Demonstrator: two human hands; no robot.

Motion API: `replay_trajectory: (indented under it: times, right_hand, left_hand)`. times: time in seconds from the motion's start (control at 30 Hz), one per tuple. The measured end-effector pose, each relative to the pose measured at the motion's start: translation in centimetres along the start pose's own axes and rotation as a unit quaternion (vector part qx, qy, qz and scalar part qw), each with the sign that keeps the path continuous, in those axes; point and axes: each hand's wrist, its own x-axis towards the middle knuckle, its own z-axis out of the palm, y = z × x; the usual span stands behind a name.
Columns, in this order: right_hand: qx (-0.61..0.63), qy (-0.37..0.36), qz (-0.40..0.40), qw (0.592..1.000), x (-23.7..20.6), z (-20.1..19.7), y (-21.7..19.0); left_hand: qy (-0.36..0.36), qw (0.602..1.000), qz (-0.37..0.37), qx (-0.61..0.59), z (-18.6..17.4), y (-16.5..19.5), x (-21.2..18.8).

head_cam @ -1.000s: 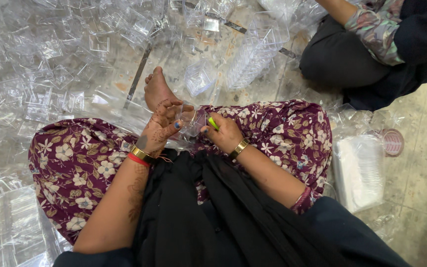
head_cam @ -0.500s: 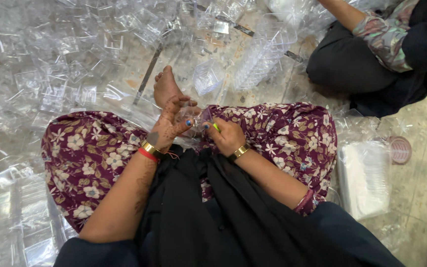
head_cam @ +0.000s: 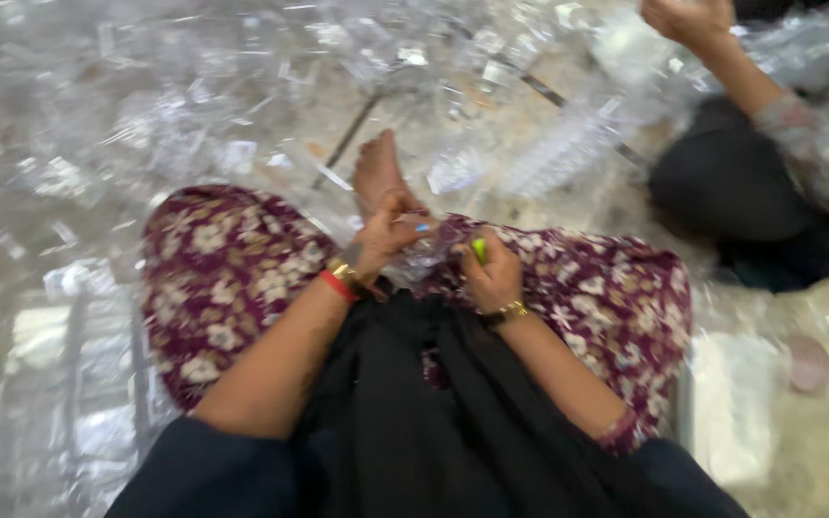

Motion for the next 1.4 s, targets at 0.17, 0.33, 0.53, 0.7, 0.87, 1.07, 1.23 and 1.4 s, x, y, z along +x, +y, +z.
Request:
replay_trajectory:
  times: [0.17,0.33,0.53,0.7,0.87,1.07,1.23,1.4]
  right_hand:
    - [-0.033,-0.037,-0.056,0.997,-0.3,-0.5,-1.3]
    - [0.056,-0.074,-0.028,0.995,-0.3,0.7,-0.4]
    - [0.226,-0.102,0.065,0.967,0.4,0.8,1.8]
    - [0.361,-0.08,0.153,0.916,0.4,-0.4,1.0]
    - [0.425,-0.109,0.123,0.89,0.4,-0.5,0.1]
    - [0.464,-0.1,0.125,0.871,0.4,-0.5,1.6]
    - [0.425,-0.074,0.111,0.895,1.0,-0.8,2.5]
    - [0.417,-0.095,0.085,0.9,1.5,-1.2,1.4]
  left_hand:
    - [0.027,0.973,0.145,0.18,1.0,-2.5,1.1]
    - [0.025,0.947,0.176,0.268,2.0,-2.1,0.5]
    - [0.015,0.983,0.111,0.147,0.6,-1.4,1.3]
    - [-0.016,0.991,0.121,0.061,0.1,-1.8,4.2]
    - [-0.038,0.906,0.366,0.208,0.5,-2.1,3.7]
    - [-0.167,0.974,-0.06,-0.141,1.6,-1.3,1.8]
    - [-0.17,0.941,0.275,0.102,1.9,-0.5,2.6]
    - [-0.187,0.924,0.252,0.217,1.3,-0.8,3.4]
